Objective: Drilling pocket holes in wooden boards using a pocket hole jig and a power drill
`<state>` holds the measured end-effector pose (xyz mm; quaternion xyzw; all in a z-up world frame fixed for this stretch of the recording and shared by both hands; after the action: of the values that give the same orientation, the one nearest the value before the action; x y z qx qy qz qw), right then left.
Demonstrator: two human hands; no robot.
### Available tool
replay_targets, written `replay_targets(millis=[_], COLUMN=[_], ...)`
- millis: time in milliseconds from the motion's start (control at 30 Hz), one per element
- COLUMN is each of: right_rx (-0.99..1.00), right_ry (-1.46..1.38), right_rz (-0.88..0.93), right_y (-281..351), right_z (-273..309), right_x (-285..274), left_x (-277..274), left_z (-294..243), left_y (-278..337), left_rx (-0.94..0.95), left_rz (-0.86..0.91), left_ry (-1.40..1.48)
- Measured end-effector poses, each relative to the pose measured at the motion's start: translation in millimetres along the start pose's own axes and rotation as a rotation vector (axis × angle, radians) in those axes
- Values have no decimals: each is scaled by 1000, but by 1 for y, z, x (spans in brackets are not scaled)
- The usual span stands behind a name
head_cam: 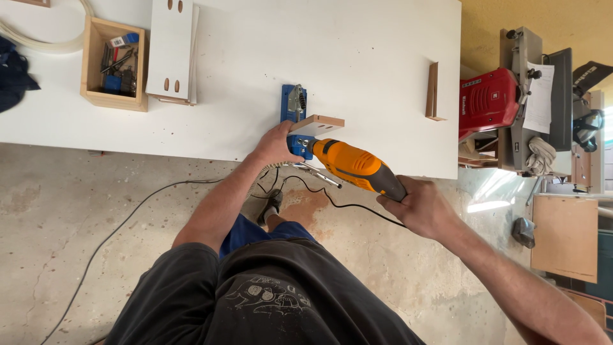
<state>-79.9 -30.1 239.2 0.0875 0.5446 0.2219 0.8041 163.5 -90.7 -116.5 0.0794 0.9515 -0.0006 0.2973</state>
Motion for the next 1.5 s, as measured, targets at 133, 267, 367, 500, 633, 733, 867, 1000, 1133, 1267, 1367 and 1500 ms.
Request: replay_targets(millis=[133, 267, 367, 500, 633, 733, 867, 1000, 1133, 1267, 1367, 1500], right_rx=[58, 123, 191, 238, 236, 234, 227, 238, 230, 239, 247, 261], right_ry=[18, 38, 48, 52, 45, 25, -15, -24, -27, -16, -3, 14], right_rz=[-2, -8, -23, -24, -32, -33, -44, -43, -36, -26, -19, 8], right_y=[19, 38, 51, 55, 56, 52, 47, 43, 39, 36, 34, 27], right_z=[24, 31, 26, 23, 36, 38, 31, 32, 34, 34, 37, 30], right_x=[-17, -35, -48, -54, -51, -48, -45, -43, -42, -40, -39, -34], left_x=[-3, -7, -1, -7, -1, -4, 0, -7, 1, 5, 4, 5], left_z=[-5, -7, -1, -6, -2, -4, 0, -8, 1, 5, 3, 5], left_y=[5, 3, 1, 4, 2, 2, 2, 4, 0, -1, 0, -1], left_rx=[12, 25, 31, 38, 13, 7, 13, 30, 29, 31, 23, 15], left_rz=[2, -22, -29, -44, -36, -35, -49, -40, -49, -68, -57, -38], left_ry=[7, -4, 0, 7, 6, 20, 18, 29, 29, 17, 15, 4])
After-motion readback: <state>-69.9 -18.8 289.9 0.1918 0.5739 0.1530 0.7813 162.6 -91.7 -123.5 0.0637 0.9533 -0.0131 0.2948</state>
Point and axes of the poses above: each hand's wrist, its own y-axis away from the middle knuckle, its own x-axis out of the palm, z = x × y, the point moved 3 cm from there along -y, towards the middle knuckle, and after that the axes turned 8 degrees about -y, right-handed, at the moved point
